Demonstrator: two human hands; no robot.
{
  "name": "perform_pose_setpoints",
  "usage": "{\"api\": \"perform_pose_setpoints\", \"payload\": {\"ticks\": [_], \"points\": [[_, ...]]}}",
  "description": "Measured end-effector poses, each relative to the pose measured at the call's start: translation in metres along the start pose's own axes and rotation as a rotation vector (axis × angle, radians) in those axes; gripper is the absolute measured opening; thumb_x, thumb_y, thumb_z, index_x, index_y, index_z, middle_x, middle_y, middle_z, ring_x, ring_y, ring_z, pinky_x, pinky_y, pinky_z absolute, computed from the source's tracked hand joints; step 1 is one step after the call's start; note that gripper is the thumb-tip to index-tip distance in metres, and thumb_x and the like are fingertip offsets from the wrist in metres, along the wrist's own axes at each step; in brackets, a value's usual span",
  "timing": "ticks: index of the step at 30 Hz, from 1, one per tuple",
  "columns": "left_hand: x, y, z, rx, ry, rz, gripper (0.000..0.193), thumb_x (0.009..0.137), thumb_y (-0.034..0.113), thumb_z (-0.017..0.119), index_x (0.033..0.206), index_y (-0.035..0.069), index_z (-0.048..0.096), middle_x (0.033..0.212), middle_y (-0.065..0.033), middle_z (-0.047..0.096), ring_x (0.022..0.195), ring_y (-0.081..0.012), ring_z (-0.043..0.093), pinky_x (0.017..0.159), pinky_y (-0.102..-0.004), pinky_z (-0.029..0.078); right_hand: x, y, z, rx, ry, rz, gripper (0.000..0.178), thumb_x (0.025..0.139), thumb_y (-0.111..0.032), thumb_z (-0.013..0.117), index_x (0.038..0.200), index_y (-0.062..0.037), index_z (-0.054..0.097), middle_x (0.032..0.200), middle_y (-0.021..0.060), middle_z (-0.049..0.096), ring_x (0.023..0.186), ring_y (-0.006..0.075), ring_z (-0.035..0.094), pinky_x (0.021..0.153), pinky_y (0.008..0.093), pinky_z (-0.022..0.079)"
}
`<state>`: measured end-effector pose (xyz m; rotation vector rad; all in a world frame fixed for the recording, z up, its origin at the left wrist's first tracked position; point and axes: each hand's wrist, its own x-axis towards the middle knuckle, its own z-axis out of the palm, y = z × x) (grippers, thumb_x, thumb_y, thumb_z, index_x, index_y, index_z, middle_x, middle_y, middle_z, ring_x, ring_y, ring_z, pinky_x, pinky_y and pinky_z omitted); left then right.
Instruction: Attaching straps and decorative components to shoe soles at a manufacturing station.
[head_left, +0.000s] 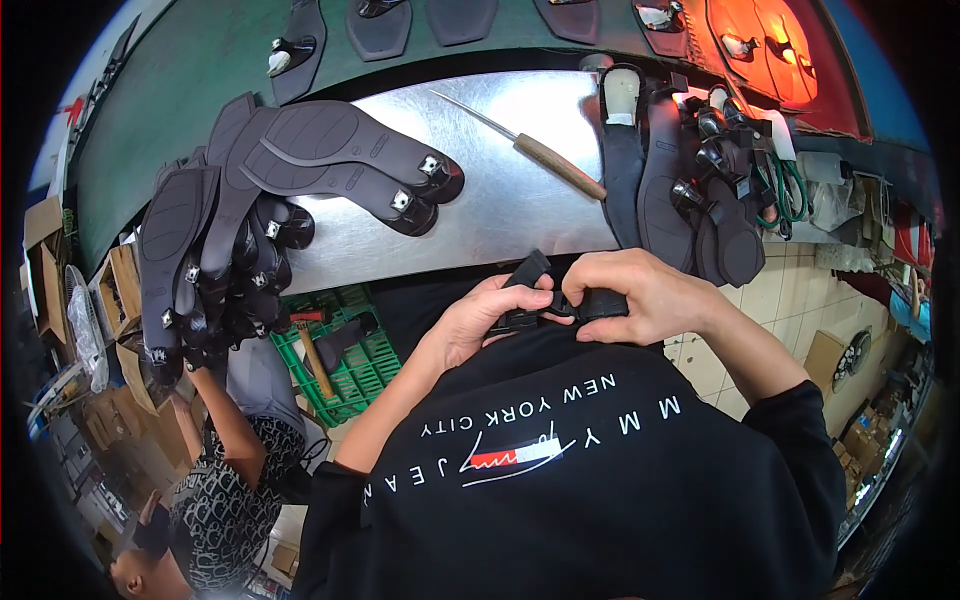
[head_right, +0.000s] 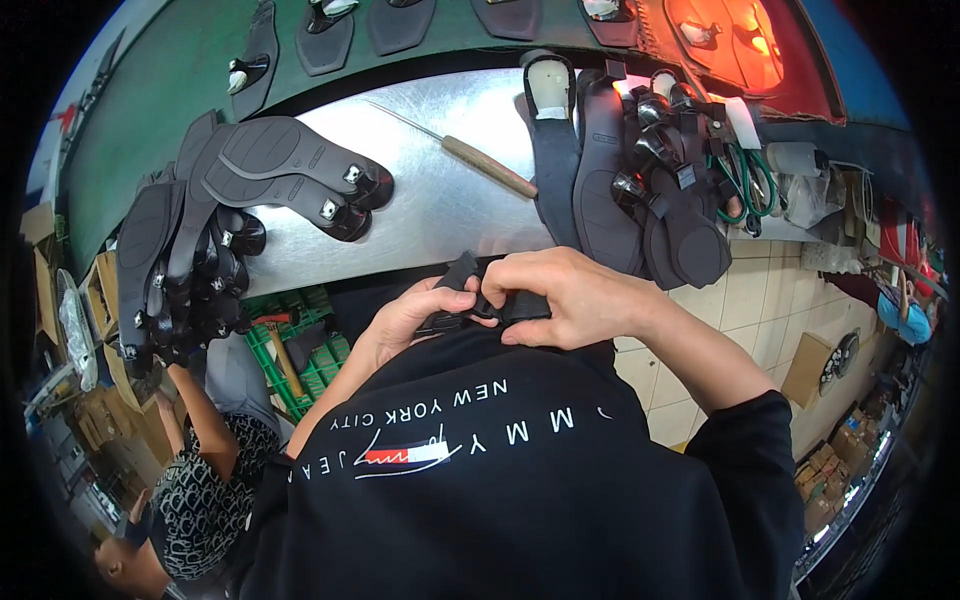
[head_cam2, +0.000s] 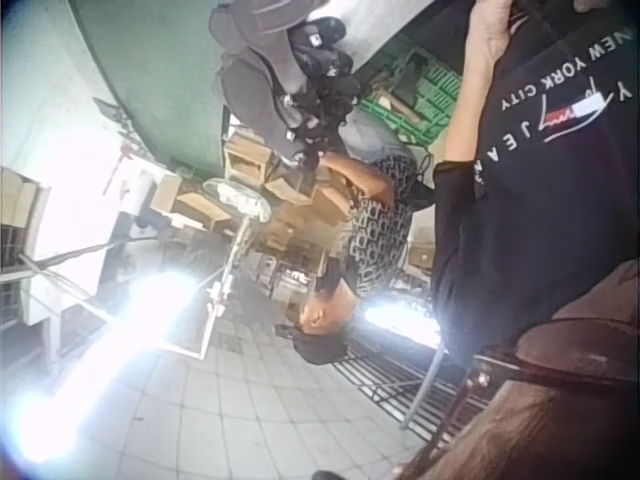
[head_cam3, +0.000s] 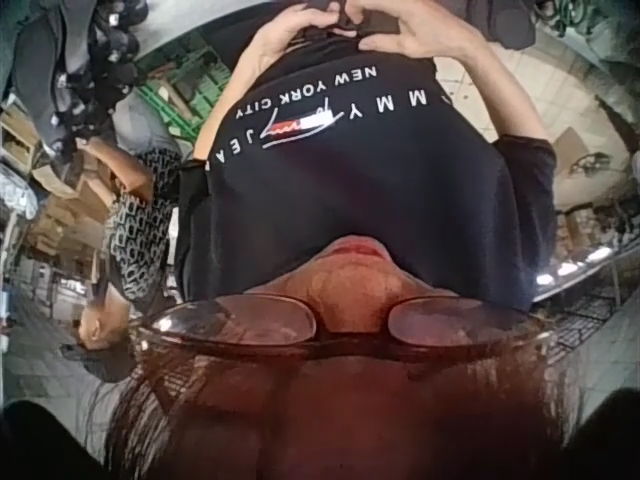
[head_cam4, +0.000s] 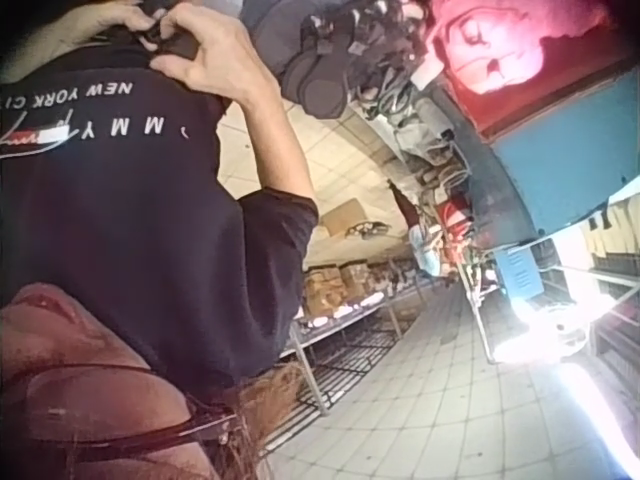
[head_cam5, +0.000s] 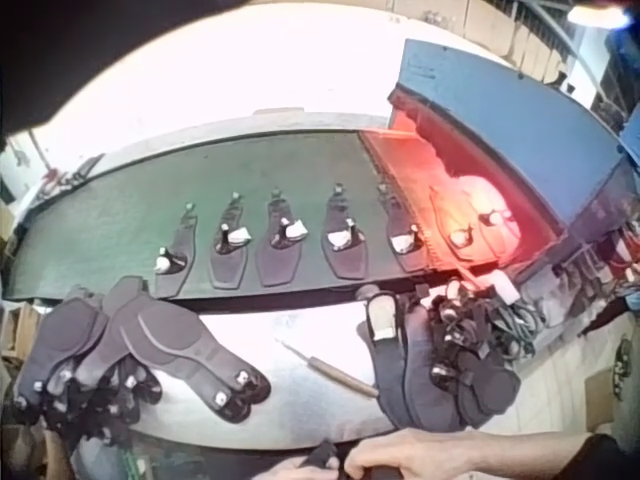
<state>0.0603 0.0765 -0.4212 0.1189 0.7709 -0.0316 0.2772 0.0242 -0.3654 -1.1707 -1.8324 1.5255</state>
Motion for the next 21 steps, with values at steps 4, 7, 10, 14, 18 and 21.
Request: {"api": "perform_pose_setpoints", "payload": {"ticks": [4,7,10,14,18,21], "points": [[-0.001,-0.004,0.010,0.029,0.041,0.065,0.027,0.079,0.011,0.068,0.100,0.005,0.053,0.095,-0.0144,0.064,0.073,-0.0183,0.066,0.063,-0.0248,0.053,0.000,0.004,0.000,-0.017,-0.077,0.031,0.030,0.069,-0.008,0.076,0.082,-0.0027,0.051,0.083,0.0083,0.055,0.076,0.0268,0.055,0.068,0.0339,0.044],[-0.004,0.003,-0.015,-0.052,-0.042,0.041,0.024,0.080,0.016,0.066,0.098,0.006,0.052,0.092,-0.0186,0.066,0.046,-0.0113,0.050,0.040,-0.0184,0.039,-0.012,0.016,0.000,0.010,-0.079,0.079,0.030,0.069,-0.007,0.076,0.080,-0.0028,0.049,0.081,0.0094,0.053,0.075,0.0271,0.054,0.067,0.0330,0.043],[-0.004,-0.002,-0.007,0.048,0.089,0.162,0.024,0.080,0.019,0.064,0.097,0.008,0.051,0.089,-0.0218,0.066,0.037,-0.0071,0.033,0.033,-0.0174,0.024,-0.021,0.015,0.008,0.005,0.136,0.004,0.026,0.072,-0.006,0.071,0.080,-0.0035,0.047,0.077,0.0038,0.047,0.065,0.0160,0.048,0.058,0.0262,0.039],[-0.007,-0.002,-0.017,-0.016,0.075,0.216,0.025,0.080,0.020,0.064,0.097,0.008,0.051,0.089,-0.0221,0.066,0.036,-0.0075,0.033,0.034,-0.0178,0.026,-0.022,0.015,0.024,0.290,0.241,0.215,0.023,0.075,-0.006,0.071,0.082,-0.0043,0.050,0.080,0.0012,0.051,0.068,0.0123,0.049,0.059,0.0258,0.040],[-0.019,0.000,-0.002,0.060,0.192,0.297,0.023,0.081,0.019,0.064,0.096,0.007,0.052,0.083,-0.0202,0.066,0.035,-0.0077,0.034,0.034,-0.0182,0.026,-0.016,0.019,0.037,0.305,0.331,0.201,0.025,0.078,-0.009,0.069,0.098,-0.0039,0.055,0.086,0.0002,0.055,0.073,0.0092,0.051,0.063,0.0242,0.042],[-0.029,-0.004,0.002,0.158,0.238,0.488,0.021,0.083,0.016,0.064,0.096,0.003,0.056,0.074,-0.0148,0.066,0.035,-0.0070,0.038,0.034,-0.0192,0.027,-0.001,0.010,0.046,0.403,0.392,0.162,0.038,0.079,-0.010,0.069,0.113,-0.0040,0.053,0.087,0.0021,0.057,0.071,0.0087,0.053,0.066,0.0231,0.043]]}}
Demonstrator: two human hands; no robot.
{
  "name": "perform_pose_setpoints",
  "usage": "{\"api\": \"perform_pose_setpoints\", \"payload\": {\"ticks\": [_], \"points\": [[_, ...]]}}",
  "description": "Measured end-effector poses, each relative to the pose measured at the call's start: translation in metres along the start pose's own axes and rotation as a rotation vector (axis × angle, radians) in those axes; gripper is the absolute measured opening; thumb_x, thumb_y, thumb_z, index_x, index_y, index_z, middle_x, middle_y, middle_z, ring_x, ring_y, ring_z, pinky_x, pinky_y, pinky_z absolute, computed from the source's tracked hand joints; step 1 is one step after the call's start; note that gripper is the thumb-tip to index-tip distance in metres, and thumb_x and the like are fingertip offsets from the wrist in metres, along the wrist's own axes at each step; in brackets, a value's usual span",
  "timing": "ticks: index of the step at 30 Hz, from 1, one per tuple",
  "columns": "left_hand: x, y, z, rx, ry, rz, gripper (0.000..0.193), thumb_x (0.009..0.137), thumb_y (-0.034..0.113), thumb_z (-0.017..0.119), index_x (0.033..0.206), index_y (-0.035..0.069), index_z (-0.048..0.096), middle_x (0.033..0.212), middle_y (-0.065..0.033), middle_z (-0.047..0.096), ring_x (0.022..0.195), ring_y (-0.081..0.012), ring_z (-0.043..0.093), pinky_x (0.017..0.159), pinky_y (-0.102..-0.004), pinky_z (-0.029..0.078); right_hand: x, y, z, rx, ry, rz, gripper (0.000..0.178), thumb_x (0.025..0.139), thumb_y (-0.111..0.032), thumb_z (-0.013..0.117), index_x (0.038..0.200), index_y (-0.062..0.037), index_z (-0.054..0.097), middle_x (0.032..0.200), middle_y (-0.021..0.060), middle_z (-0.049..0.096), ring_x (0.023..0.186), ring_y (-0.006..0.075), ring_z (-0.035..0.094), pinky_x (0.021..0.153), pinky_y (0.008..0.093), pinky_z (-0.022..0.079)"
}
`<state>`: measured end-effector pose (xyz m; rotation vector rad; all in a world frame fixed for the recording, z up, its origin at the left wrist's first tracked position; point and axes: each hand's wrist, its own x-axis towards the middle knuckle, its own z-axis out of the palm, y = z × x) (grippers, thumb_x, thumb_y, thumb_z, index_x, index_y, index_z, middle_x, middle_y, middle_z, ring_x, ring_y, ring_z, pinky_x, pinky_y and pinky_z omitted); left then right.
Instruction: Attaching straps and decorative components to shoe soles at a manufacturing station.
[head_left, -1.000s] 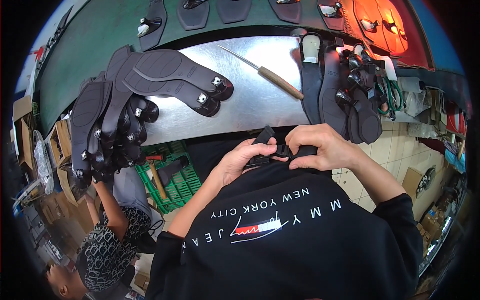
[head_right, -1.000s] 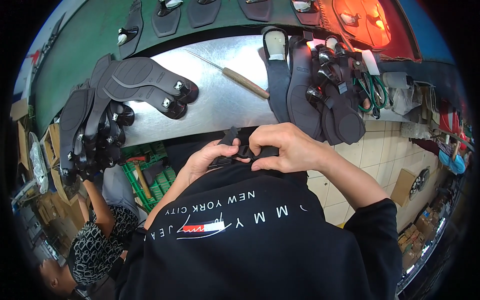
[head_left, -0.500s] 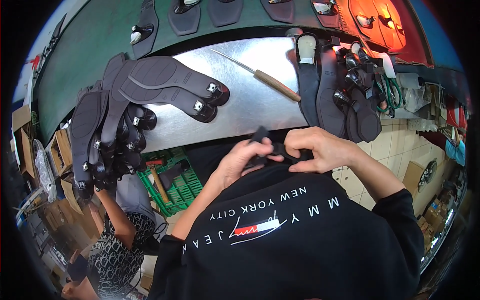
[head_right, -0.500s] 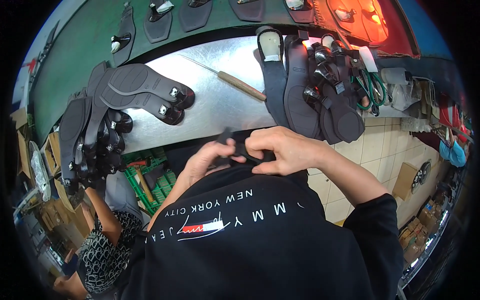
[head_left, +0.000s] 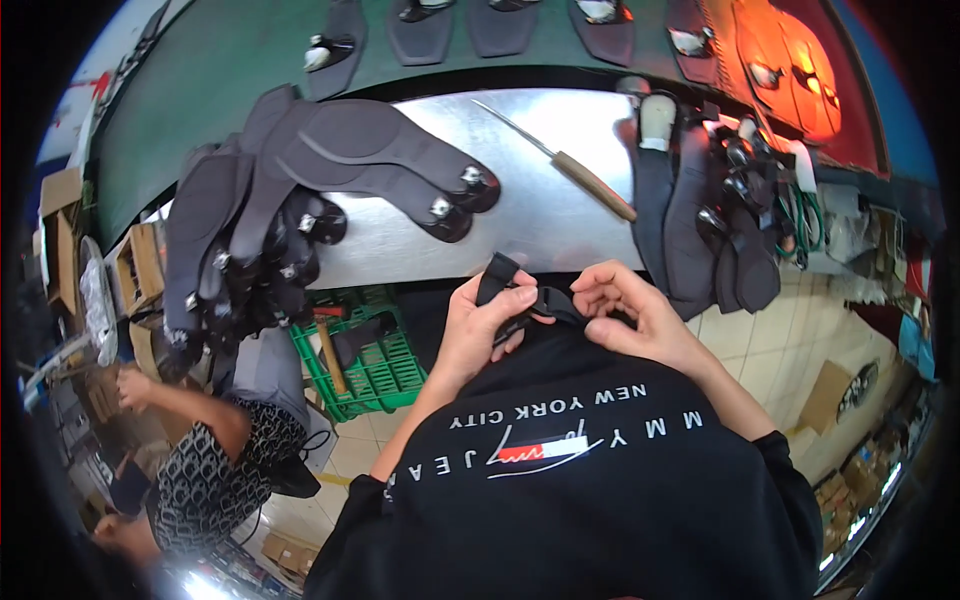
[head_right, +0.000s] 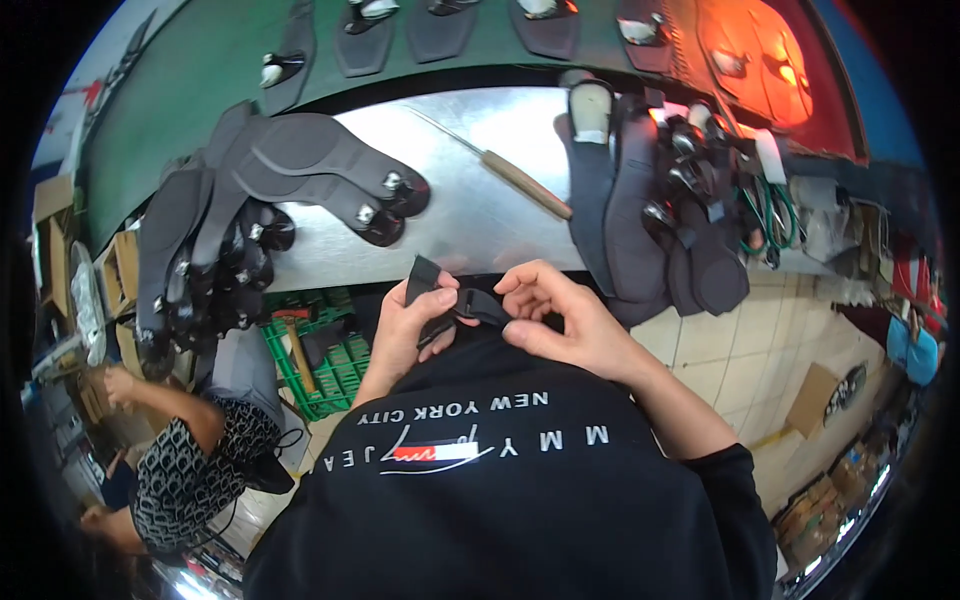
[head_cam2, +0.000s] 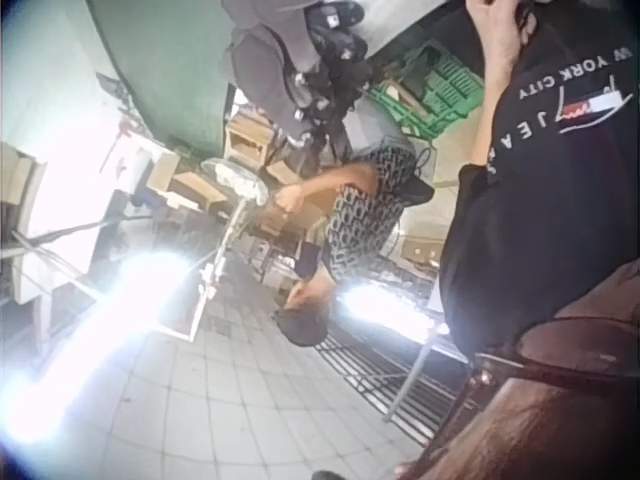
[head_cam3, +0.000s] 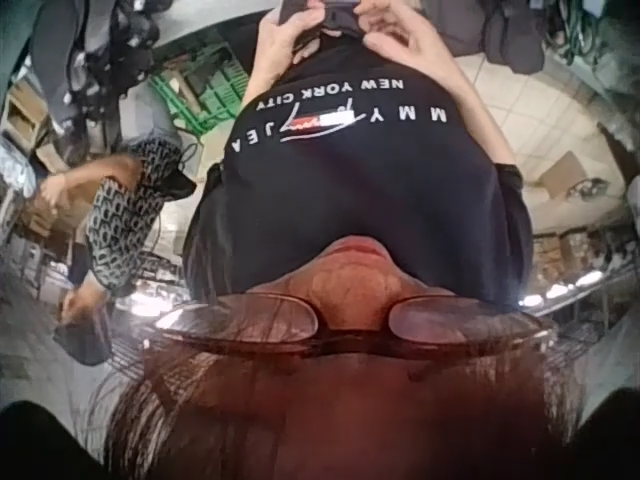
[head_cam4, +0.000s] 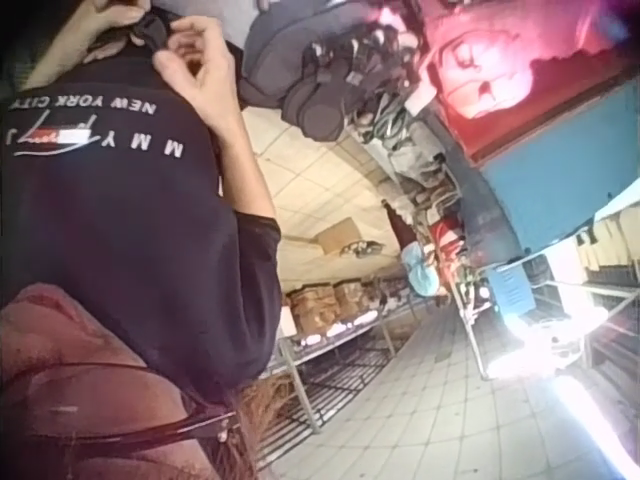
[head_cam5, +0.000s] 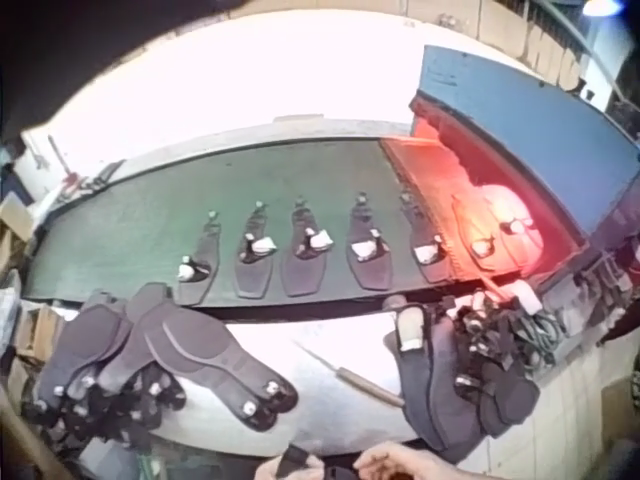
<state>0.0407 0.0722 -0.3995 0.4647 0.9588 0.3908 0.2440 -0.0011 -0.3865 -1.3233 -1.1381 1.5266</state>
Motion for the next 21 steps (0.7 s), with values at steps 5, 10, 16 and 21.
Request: {"api": "perform_pose_setpoints", "payload": {"ticks": [5,10,16,21], "points": [[-0.008,-0.010,-0.004,0.064,0.202,0.239,0.019,0.082,0.011,0.066,0.095,-0.001,0.061,0.061,-0.0034,0.056,0.036,-0.0075,0.042,0.033,-0.0210,0.027,0.023,-0.020,0.020,0.011,-0.153,0.183,0.041,0.080,-0.008,0.068,0.118,-0.0029,0.052,0.082,0.0021,0.059,0.072,0.0071,0.053,0.066,0.0219,0.043],[-0.012,-0.011,-0.012,-0.002,0.224,0.180,0.032,0.093,0.028,0.054,0.102,-0.002,0.061,0.067,-0.0079,0.063,0.035,-0.0067,0.040,0.033,-0.0207,0.028,0.021,-0.011,0.035,0.092,-0.124,0.184,0.037,0.089,-0.004,0.054,0.126,-0.0023,0.052,0.078,-0.0007,0.054,0.071,0.0047,0.047,0.064,0.0195,0.041],[-0.008,-0.012,-0.019,0.007,0.111,0.308,0.063,0.096,0.055,0.025,0.123,0.002,0.048,0.090,-0.0102,0.064,0.044,-0.0082,0.044,0.036,-0.0200,0.032,0.027,-0.011,0.032,0.247,-0.142,0.152,0.036,0.091,-0.002,0.049,0.127,0.0031,0.049,0.120,0.0084,0.058,0.102,0.0084,0.054,0.089,0.0233,0.041],[-0.001,0.002,0.021,0.019,0.154,0.355,0.062,0.095,0.056,0.024,0.142,0.015,0.027,0.118,-0.0192,0.055,0.081,-0.0217,0.060,0.057,-0.0290,0.050,0.022,-0.002,0.027,0.271,-0.106,0.205,0.043,0.082,-0.008,0.067,0.121,0.0003,0.054,0.109,0.0095,0.062,0.098,0.0141,0.059,0.085,0.0289,0.047]]}}
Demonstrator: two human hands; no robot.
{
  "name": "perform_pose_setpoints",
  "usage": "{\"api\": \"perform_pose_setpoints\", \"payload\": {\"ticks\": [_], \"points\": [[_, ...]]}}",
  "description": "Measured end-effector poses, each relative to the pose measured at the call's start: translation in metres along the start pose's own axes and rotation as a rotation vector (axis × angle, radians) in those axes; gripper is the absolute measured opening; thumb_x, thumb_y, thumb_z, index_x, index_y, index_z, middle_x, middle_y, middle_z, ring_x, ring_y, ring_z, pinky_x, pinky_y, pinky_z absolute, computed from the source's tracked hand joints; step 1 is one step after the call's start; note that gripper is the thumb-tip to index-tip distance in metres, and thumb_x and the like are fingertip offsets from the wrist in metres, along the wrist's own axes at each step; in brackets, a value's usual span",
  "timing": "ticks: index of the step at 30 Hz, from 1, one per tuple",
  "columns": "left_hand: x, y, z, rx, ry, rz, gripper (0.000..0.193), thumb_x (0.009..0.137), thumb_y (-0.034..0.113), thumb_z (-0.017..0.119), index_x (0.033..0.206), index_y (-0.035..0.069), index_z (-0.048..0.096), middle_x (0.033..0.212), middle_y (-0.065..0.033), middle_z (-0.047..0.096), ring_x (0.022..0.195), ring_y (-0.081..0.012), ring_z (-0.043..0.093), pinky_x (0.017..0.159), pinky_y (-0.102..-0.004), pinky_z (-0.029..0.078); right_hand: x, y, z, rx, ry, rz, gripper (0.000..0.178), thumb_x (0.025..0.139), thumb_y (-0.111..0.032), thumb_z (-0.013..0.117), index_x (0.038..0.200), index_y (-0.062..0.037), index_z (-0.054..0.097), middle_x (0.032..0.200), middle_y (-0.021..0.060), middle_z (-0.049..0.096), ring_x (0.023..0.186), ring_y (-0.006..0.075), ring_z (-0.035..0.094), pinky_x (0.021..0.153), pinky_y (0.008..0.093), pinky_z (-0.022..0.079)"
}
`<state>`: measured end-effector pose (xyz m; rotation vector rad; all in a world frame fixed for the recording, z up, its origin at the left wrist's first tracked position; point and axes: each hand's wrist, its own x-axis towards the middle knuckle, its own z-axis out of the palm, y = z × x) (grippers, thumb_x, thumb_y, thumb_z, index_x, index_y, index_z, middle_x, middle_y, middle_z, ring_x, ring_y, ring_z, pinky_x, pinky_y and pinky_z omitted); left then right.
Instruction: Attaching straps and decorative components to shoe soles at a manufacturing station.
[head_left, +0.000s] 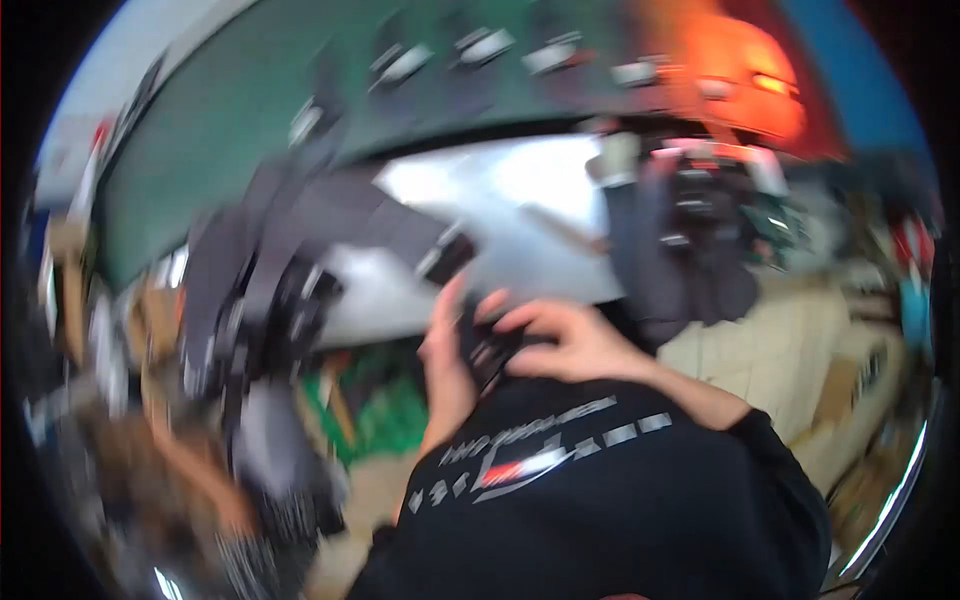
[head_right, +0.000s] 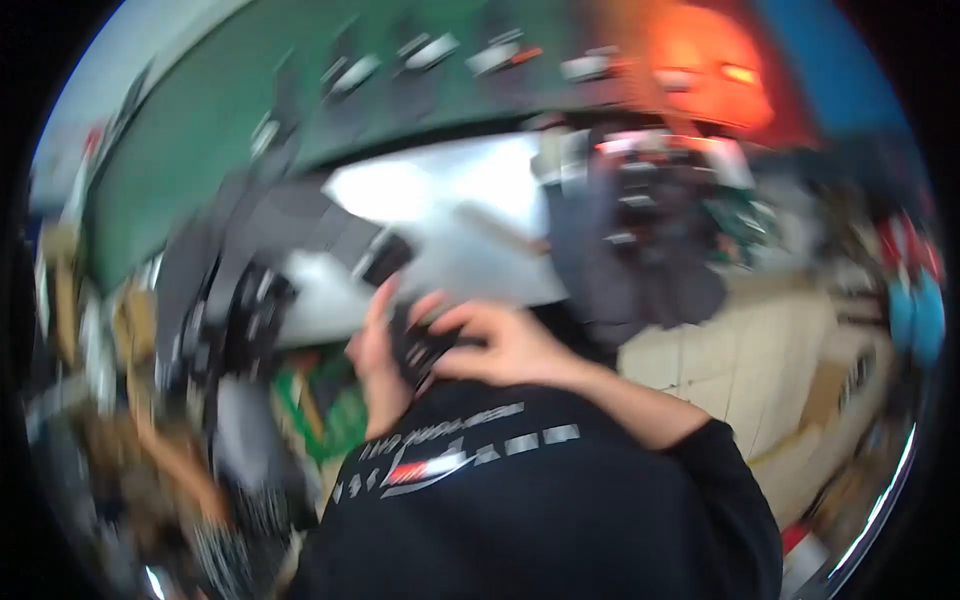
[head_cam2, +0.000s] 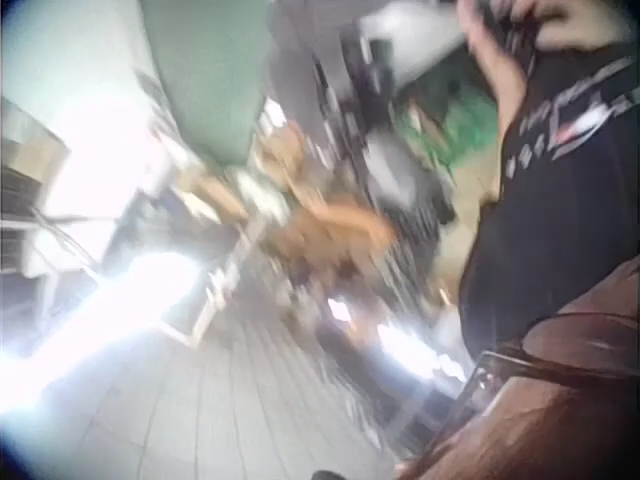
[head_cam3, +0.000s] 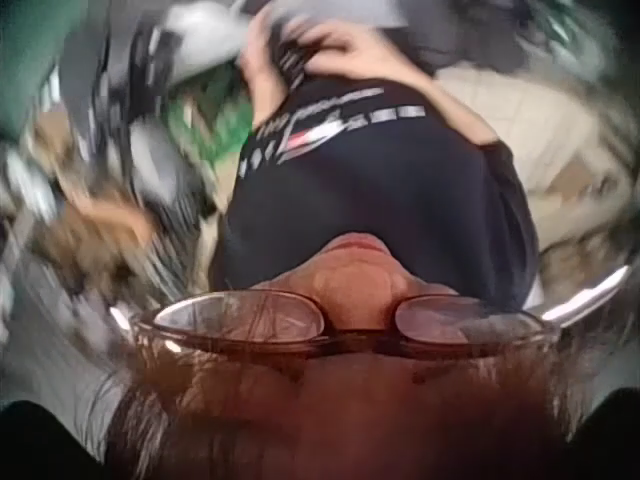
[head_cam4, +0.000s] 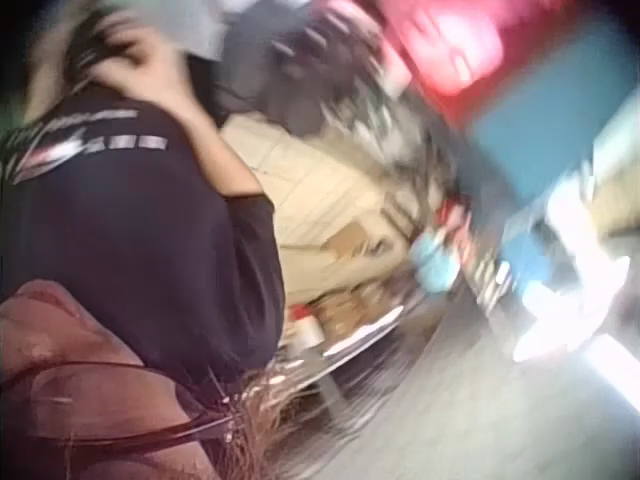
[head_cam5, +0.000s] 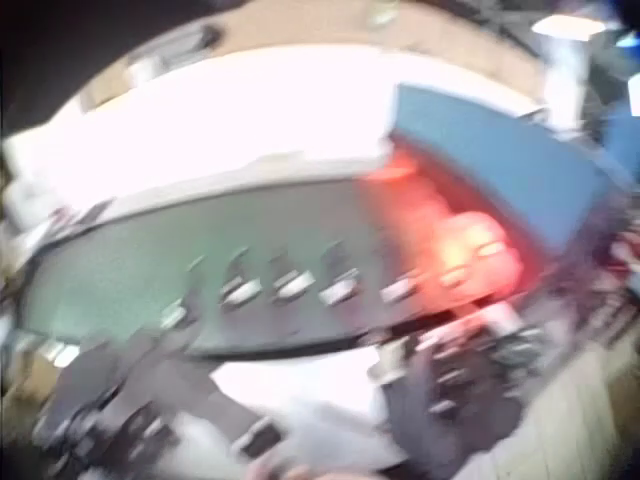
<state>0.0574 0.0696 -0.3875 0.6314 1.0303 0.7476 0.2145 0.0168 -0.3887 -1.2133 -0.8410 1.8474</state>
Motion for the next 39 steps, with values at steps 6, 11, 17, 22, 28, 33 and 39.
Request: {"api": "perform_pose_setpoints", "payload": {"ticks": [6,11,17,22,28,33,39], "points": [[-0.002,-0.021,-0.040,0.065,-0.370,0.160,0.089,0.083,0.077,0.023,0.149,0.021,0.001,0.136,-0.0283,0.039,0.116,-0.0354,0.048,0.101,-0.0455,0.036,0.024,0.025,0.015,-0.264,-0.026,-0.201,0.030,0.071,-0.025,0.076,0.087,-0.0030,0.065,0.074,0.0067,0.064,0.073,0.0159,0.062,0.066,0.0300,0.047],[0.008,-0.006,-0.021,0.055,-0.593,-0.024,0.057,0.092,0.013,0.051,0.144,0.008,0.027,0.130,-0.0213,0.046,0.110,-0.0229,0.051,0.097,-0.0333,0.038,0.018,0.034,0.004,-0.211,0.021,-0.303,0.021,0.071,-0.019,0.073,0.074,-0.0026,0.059,0.076,0.0057,0.059,0.076,0.0152,0.058,0.065,0.0306,0.044],[0.044,-0.033,-0.059,0.555,-0.518,0.039,0.048,0.092,0.028,0.051,0.129,0.000,0.040,0.109,-0.0176,0.057,0.092,-0.0197,0.057,0.082,-0.0302,0.045,0.020,0.046,0.001,-0.123,0.035,-0.256,0.020,0.072,-0.019,0.073,0.077,-0.0026,0.062,0.077,0.0057,0.063,0.076,0.0153,0.061,0.065,0.0298,0.045],[0.089,-0.053,-0.104,0.593,-0.643,-0.025,0.044,0.092,0.029,0.052,0.124,0.000,0.043,0.102,-0.0146,0.057,0.085,-0.0172,0.055,0.076,-0.0285,0.044,0.022,0.062,0.008,-0.194,0.156,-0.344,0.023,0.076,-0.020,0.072,0.084,-0.0006,0.064,0.082,0.0074,0.066,0.078,0.0149,0.062,0.066,0.0298,0.046],[0.134,-0.066,-0.160,0.612,-0.700,-0.081,0.040,0.092,0.030,0.052,0.118,0.001,0.047,0.094,-0.0109,0.057,0.077,-0.0141,0.054,0.068,-0.0264,0.042,-0.009,0.076,0.009,-0.089,0.179,-0.505,0.042,0.088,-0.014,0.058,0.129,-0.0044,0.051,0.090,0.0039,0.064,0.080,0.0130,0.060,0.069,0.0291,0.047],[0.145,-0.082,-0.197,0.601,-0.705,-0.130,0.036,0.092,0.030,0.053,0.114,0.001,0.050,0.088,-0.0079,0.057,0.070,-0.0115,0.052,0.062,-0.0247,0.041,-0.063,0.052,0.006,-0.029,0.310,-0.329,0.049,0.093,-0.009,0.046,0.141,-0.0146,0.039,0.091,0.0030,0.062,0.081,0.0078,0.055,0.077,0.0239,0.045],[0.096,-0.107,-0.245,0.568,-0.641,-0.214,0.033,0.092,0.031,0.053,0.108,0.002,0.053,0.080,-0.0043,0.058,0.062,-0.0084,0.050,0.055,-0.0227,0.039,-0.038,0.047,0.010,-0.454,0.274,-0.452,0.078,0.078,-0.007,0.060,0.147,-0.0161,0.024,0.087,0.0091,0.061,0.082,0.0183,0.058,0.077,0.0306,0.045]]}}
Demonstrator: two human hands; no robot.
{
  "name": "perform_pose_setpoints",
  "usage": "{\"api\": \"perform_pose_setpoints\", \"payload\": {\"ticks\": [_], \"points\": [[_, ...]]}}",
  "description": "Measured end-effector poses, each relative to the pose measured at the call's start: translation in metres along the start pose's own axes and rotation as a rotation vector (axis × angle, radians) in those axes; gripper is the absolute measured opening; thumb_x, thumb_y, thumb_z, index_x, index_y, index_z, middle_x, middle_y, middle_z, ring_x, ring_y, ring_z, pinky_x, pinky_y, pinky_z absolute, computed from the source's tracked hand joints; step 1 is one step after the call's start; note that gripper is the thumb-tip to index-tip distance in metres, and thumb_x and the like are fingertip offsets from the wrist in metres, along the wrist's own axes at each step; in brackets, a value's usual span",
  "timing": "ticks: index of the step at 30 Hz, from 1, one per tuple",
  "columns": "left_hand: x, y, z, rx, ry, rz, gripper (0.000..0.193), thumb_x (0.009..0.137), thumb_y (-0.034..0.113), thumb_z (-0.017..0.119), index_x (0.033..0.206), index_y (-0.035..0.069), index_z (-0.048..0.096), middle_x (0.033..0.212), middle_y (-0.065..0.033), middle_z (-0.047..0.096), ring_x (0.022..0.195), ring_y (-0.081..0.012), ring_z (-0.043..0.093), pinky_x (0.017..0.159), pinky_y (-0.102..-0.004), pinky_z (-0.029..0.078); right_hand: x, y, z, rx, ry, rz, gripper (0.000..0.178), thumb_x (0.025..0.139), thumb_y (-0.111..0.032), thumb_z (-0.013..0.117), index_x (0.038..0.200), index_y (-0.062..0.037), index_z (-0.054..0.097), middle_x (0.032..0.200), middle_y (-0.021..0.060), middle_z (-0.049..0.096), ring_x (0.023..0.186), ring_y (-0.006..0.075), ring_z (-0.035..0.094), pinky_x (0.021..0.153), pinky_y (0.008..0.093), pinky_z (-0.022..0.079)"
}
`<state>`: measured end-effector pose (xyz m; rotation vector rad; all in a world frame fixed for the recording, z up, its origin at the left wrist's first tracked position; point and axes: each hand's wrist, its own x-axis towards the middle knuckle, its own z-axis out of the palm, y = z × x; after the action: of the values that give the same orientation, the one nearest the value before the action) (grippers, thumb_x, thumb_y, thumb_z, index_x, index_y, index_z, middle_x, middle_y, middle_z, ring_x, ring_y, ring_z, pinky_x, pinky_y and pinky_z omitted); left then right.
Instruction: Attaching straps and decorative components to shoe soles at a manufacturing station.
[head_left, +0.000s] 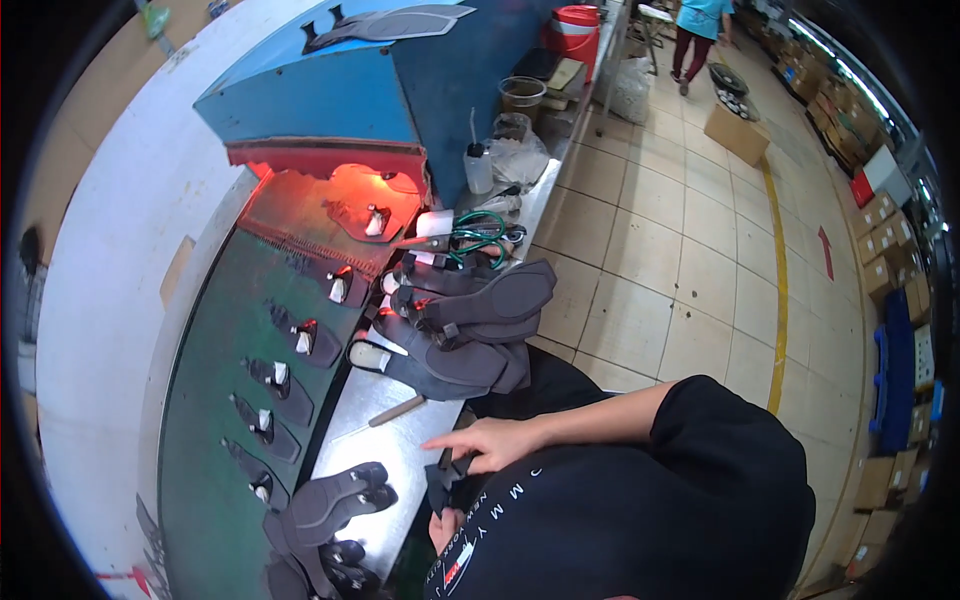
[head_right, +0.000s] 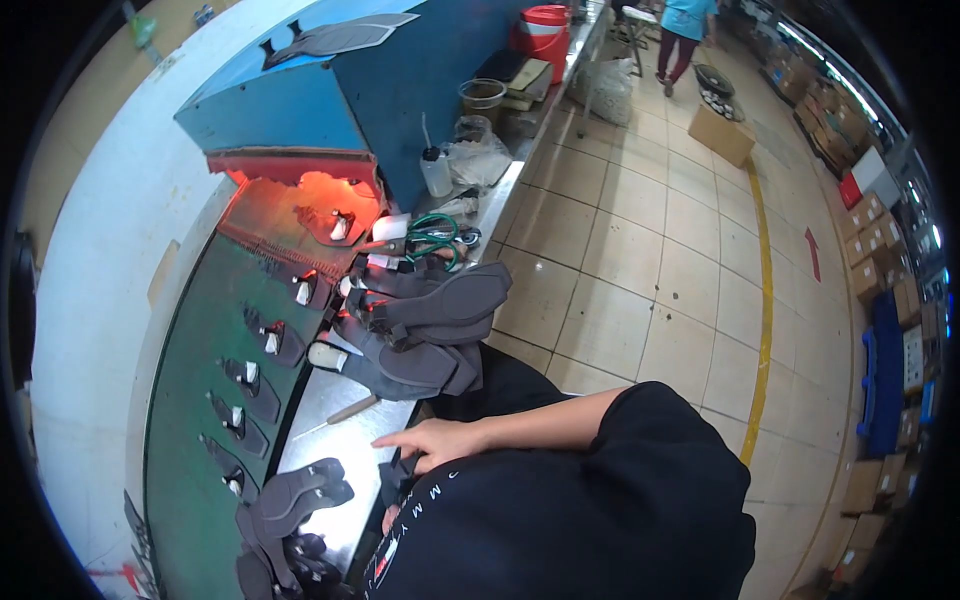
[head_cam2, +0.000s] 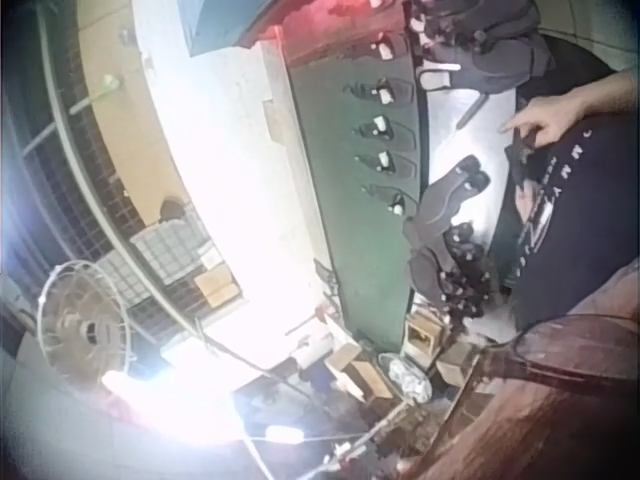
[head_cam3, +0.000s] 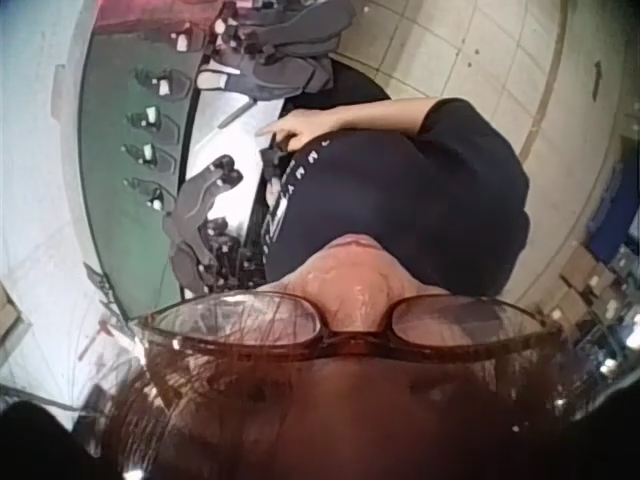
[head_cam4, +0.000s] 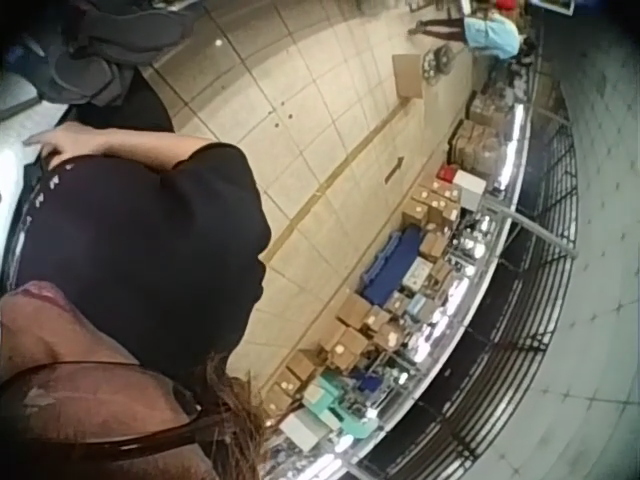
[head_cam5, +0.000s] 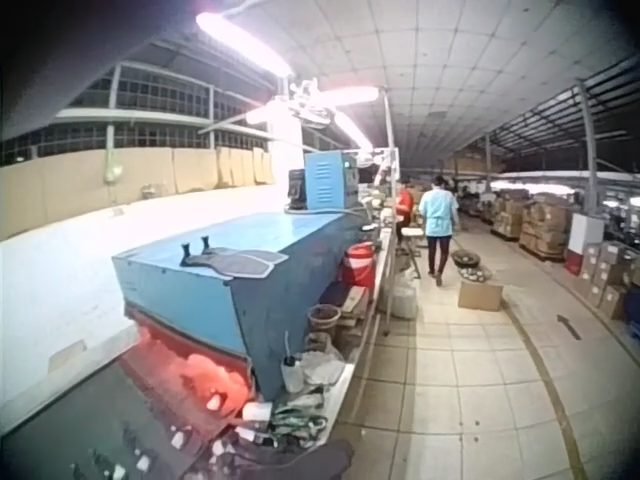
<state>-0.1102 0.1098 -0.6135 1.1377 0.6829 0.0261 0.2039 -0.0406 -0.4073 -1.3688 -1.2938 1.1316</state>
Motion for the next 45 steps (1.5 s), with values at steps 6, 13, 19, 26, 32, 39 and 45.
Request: {"api": "perform_pose_setpoints", "payload": {"ticks": [6,13,19,26,32,39,45], "points": [[-0.004,0.205,0.167,-0.096,0.099,-0.164,0.042,0.086,0.023,0.065,0.119,0.001,0.052,0.095,-0.0042,0.060,0.085,-0.0134,0.059,0.066,-0.0239,0.049,0.002,-0.001,-0.008,-0.183,0.135,-0.150,0.085,0.073,-0.006,0.068,0.145,-0.0132,0.024,0.098,0.0098,0.054,0.082,0.0240,0.058,0.076,0.0339,0.049],[-0.006,0.196,0.152,-0.489,0.091,-0.313,0.024,0.084,0.028,0.066,0.090,0.006,0.058,0.078,-0.0024,0.061,0.042,-0.0043,0.040,0.039,-0.0197,0.032,-0.039,-0.026,-0.050,-0.315,-0.135,0.292,0.056,0.073,-0.032,0.076,0.119,-0.0081,0.055,0.081,0.0044,0.057,0.072,0.0169,0.054,0.064,0.0310,0.044],[0.002,0.183,0.150,-0.658,0.108,-0.351,0.029,0.087,0.031,0.063,0.088,0.003,0.059,0.075,-0.0051,0.062,0.031,-0.0057,0.027,0.034,-0.0207,0.026,-0.052,-0.015,-0.034,-0.420,-0.068,0.187,0.023,0.082,-0.021,0.068,0.085,-0.0025,0.055,0.080,0.0081,0.055,0.078,0.0247,0.055,0.071,0.0348,0.043],[-0.003,0.180,0.145,-0.715,0.185,-0.293,0.034,0.086,0.029,0.063,0.105,0.002,0.059,0.080,-0.0056,0.061,0.033,-0.0055,0.026,0.034,-0.0204,0.026,-0.013,-0.014,-0.023,-0.224,-0.131,0.286,0.030,0.084,-0.027,0.065,0.084,-0.0005,0.051,0.076,0.0119,0.055,0.070,0.0277,0.055,0.064,0.0374,0.043],[-0.010,0.171,0.144,-0.997,0.434,-0.243,0.026,0.084,0.024,0.065,0.100,0.005,0.059,0.075,-0.0033,0.058,0.035,-0.0070,0.031,0.033,-0.0197,0.025,0.018,-0.013,-0.016,-0.242,-0.287,0.283,0.040,0.083,-0.037,0.065,0.088,0.0007,0.054,0.080,0.0142,0.058,0.073,0.0282,0.058,0.065,0.0368,0.044],[-0.019,0.168,0.147,-0.788,0.480,-0.126,0.036,0.083,0.035,0.065,0.097,0.001,0.061,0.064,-0.0014,0.055,0.037,-0.0059,0.037,0.033,-0.0184,0.025,0.037,-0.027,-0.008,-0.192,-0.382,0.231,0.040,0.076,-0.017,0.071,0.111,-0.0042,0.057,0.078,0.0114,0.062,0.070,0.0257,0.061,0.063,0.0354,0.047],[-0.022,0.186,0.157,-0.614,0.514,-0.163,0.030,0.082,0.031,0.068,0.090,0.003,0.063,0.061,0.0004,0.055,0.038,-0.0043,0.038,0.034,-0.0182,0.027,0.046,-0.039,0.008,-0.087,-0.316,0.311,0.043,0.080,-0.001,0.064,0.121,-0.0005,0.050,0.075,0.0048,0.060,0.068,0.0082,0.055,0.062,0.0255,0.044]]}}
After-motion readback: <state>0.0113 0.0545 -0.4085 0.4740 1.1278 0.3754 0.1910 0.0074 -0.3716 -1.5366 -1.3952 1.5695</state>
